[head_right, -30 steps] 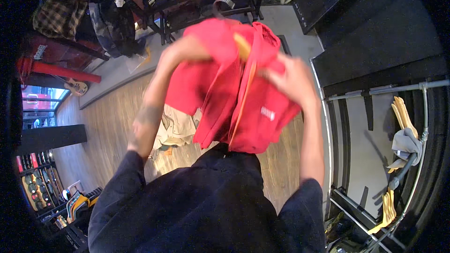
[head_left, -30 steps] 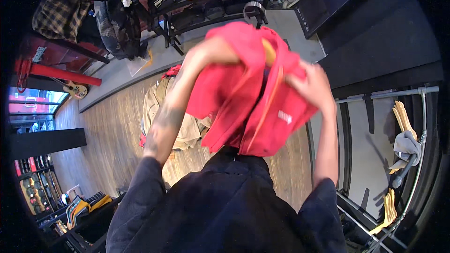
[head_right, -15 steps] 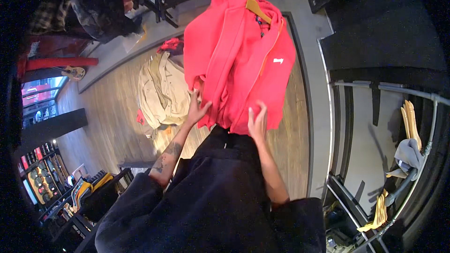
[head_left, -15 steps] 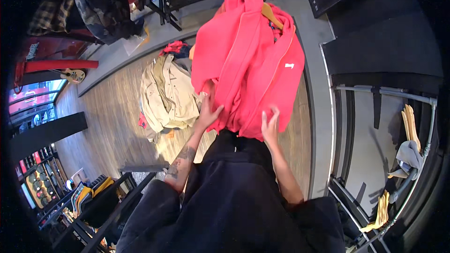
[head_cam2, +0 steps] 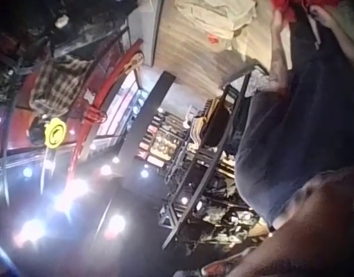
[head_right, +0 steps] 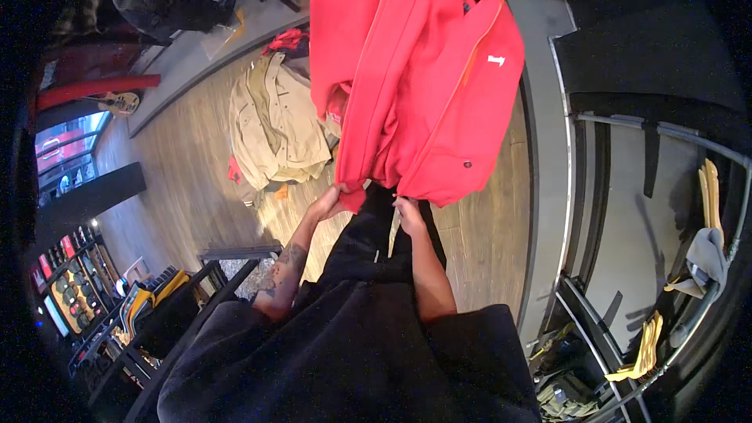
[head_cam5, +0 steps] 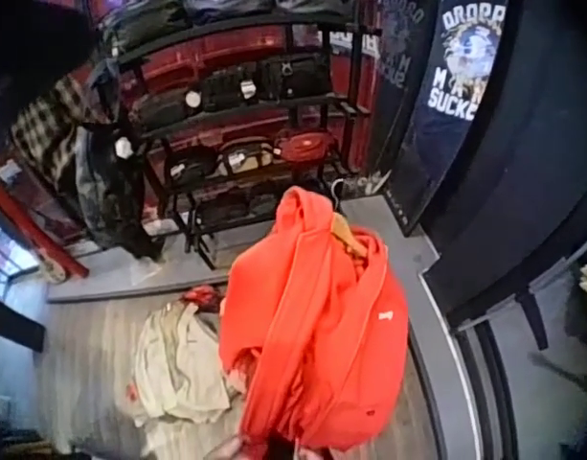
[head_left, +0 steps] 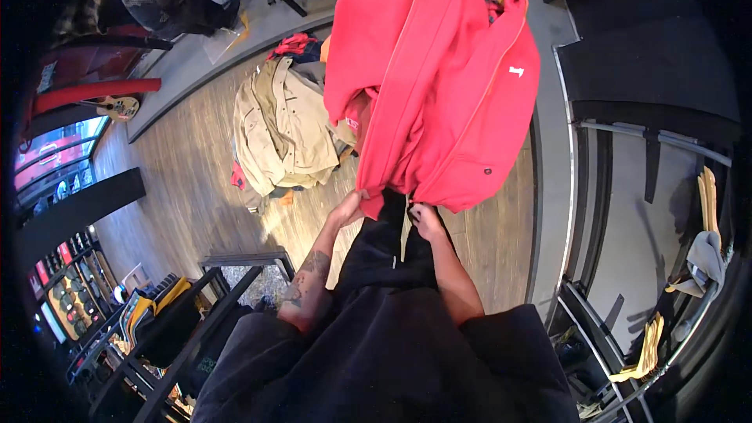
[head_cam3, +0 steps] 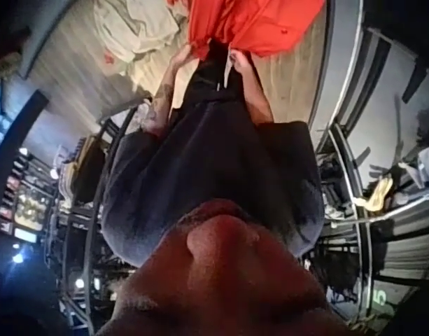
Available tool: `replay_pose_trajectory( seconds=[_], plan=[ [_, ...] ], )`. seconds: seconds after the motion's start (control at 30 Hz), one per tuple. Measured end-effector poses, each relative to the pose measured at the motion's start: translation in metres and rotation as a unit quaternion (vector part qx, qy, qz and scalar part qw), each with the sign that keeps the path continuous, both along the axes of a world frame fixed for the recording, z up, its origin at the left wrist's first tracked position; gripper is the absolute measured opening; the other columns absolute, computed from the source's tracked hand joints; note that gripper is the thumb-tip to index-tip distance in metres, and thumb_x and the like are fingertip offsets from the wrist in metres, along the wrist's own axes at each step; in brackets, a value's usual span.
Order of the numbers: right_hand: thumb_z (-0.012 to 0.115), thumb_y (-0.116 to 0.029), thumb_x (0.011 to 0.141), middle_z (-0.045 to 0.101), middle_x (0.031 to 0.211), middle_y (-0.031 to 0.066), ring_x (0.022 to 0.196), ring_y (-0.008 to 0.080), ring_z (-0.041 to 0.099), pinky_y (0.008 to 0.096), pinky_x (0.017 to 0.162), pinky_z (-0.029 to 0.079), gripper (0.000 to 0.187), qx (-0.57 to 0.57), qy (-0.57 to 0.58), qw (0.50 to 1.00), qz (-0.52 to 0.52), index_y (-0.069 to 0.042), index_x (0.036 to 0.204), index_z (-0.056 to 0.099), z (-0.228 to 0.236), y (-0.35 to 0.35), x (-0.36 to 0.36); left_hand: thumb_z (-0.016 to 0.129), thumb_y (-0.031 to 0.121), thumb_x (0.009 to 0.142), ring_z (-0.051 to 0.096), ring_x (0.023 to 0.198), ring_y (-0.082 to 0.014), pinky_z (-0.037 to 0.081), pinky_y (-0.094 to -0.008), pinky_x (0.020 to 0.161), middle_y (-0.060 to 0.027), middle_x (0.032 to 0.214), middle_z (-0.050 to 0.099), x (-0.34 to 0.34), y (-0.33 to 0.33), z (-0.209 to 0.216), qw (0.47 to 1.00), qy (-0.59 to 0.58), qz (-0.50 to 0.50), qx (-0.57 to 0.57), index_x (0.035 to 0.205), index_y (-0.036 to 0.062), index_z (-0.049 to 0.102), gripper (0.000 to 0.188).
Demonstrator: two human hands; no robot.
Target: Hanging red hoodies on wooden hangers and placing them on a clothing rack.
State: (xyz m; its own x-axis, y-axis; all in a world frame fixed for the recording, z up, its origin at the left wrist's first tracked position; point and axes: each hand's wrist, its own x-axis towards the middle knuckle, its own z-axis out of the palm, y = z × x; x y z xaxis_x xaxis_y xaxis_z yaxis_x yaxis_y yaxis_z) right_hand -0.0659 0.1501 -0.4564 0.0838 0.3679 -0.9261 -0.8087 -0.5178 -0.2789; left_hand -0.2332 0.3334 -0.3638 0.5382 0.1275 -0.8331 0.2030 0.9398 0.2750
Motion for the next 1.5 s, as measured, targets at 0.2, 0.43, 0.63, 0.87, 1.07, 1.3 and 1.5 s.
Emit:
replay_pose_trajectory(
  seconds=[0.2, 0.43, 0.63, 0.87, 1.07, 1.3, 1.5],
  plan=[
    [0.056, -0.009, 0.087, 0.062, 0.093, 0.0054, 0.106, 0.0242, 0.061, 0.0455, 0.102, 0.042, 0.003, 0.035, -0.026, 0.997, -0.066, -0.008, 0.089, 0.056, -0.014, 0.004, -0.013, 0.044, 0.018, 0.084, 0.058, 0.092, -0.032, 0.047, -0.045, 0.087, -0.0217, 0.107, 0.061, 0.02, -0.007, 0.003, 0.914, -0.209, 0.302, -0.174, 0.121, -0.0071, 0.049, 0.045],
    [0.071, -0.021, 0.091, 0.066, 0.108, 0.007, 0.1, 0.0183, 0.063, 0.0362, 0.089, 0.054, 0.029, 0.127, 0.012, 0.989, 0.081, -0.002, 0.111, 0.063, 0.05, -0.057, 0.011, 0.045, 0.026, 0.099, 0.055, 0.086, -0.0228, 0.045, -0.0336, 0.077, -0.0141, 0.105, 0.06, 0.015, -0.072, -0.01, 0.923, -0.241, 0.301, -0.003, 0.118, -0.0036, 0.051, 0.036],
    [0.066, -0.016, 0.094, 0.067, 0.097, 0.0022, 0.089, 0.0121, 0.062, 0.0282, 0.079, 0.05, 0.02, 0.201, 0.047, 0.977, 0.051, -0.005, 0.11, 0.066, 0.148, -0.115, 0.004, 0.064, 0.007, 0.094, 0.059, 0.113, -0.0179, 0.046, -0.0355, 0.1, -0.0075, 0.12, 0.063, 0.027, -0.166, 0.053, 0.951, -0.173, 0.234, 0.103, 0.115, 0.0004, 0.061, 0.022],
    [0.065, -0.011, 0.094, 0.069, 0.099, 0.0063, 0.088, 0.0146, 0.067, 0.0288, 0.081, 0.056, 0.019, 0.268, -0.068, 0.956, -0.102, -0.001, 0.11, 0.067, 0.233, -0.147, 0.008, 0.068, 0.014, 0.093, 0.064, 0.098, -0.012, 0.049, -0.0295, 0.09, -0.0033, 0.107, 0.069, 0.062, -0.191, 0.151, 0.973, -0.154, 0.107, 0.137, 0.114, 0.0034, 0.063, 0.025],
    [0.065, -0.011, 0.094, 0.069, 0.103, 0.0063, 0.094, 0.0149, 0.066, 0.0311, 0.086, 0.056, 0.02, 0.294, -0.127, 0.94, -0.122, -0.001, 0.111, 0.068, 0.265, -0.141, 0.014, 0.07, 0.011, 0.091, 0.066, 0.085, -0.0104, 0.051, -0.0245, 0.074, -0.0021, 0.095, 0.071, 0.067, -0.189, 0.187, 0.957, -0.151, 0.017, 0.247, 0.106, 0.0062, 0.064, 0.017],
    [0.067, -0.011, 0.093, 0.07, 0.101, 0.0073, 0.092, 0.015, 0.068, 0.0313, 0.085, 0.056, 0.018, 0.293, -0.161, 0.939, -0.086, 0.0, 0.108, 0.069, 0.268, -0.13, 0.003, 0.068, 0.013, 0.092, 0.066, 0.088, -0.0115, 0.051, -0.0258, 0.079, -0.0033, 0.095, 0.071, 0.06, -0.186, 0.188, 0.968, -0.116, 0.118, 0.188, 0.106, 0.0025, 0.066, 0.018],
    [0.066, -0.011, 0.094, 0.071, 0.1, 0.0065, 0.091, 0.0139, 0.068, 0.0305, 0.083, 0.057, 0.019, 0.29, -0.162, 0.94, -0.081, 0.0, 0.109, 0.068, 0.274, -0.123, -0.004, 0.067, 0.015, 0.094, 0.063, 0.079, -0.0091, 0.049, -0.0212, 0.073, -0.0009, 0.09, 0.068, 0.05, -0.184, 0.175, 0.969, -0.147, 0.1, 0.17, 0.099, 0.0051, 0.067, 0.011]
  ],
)
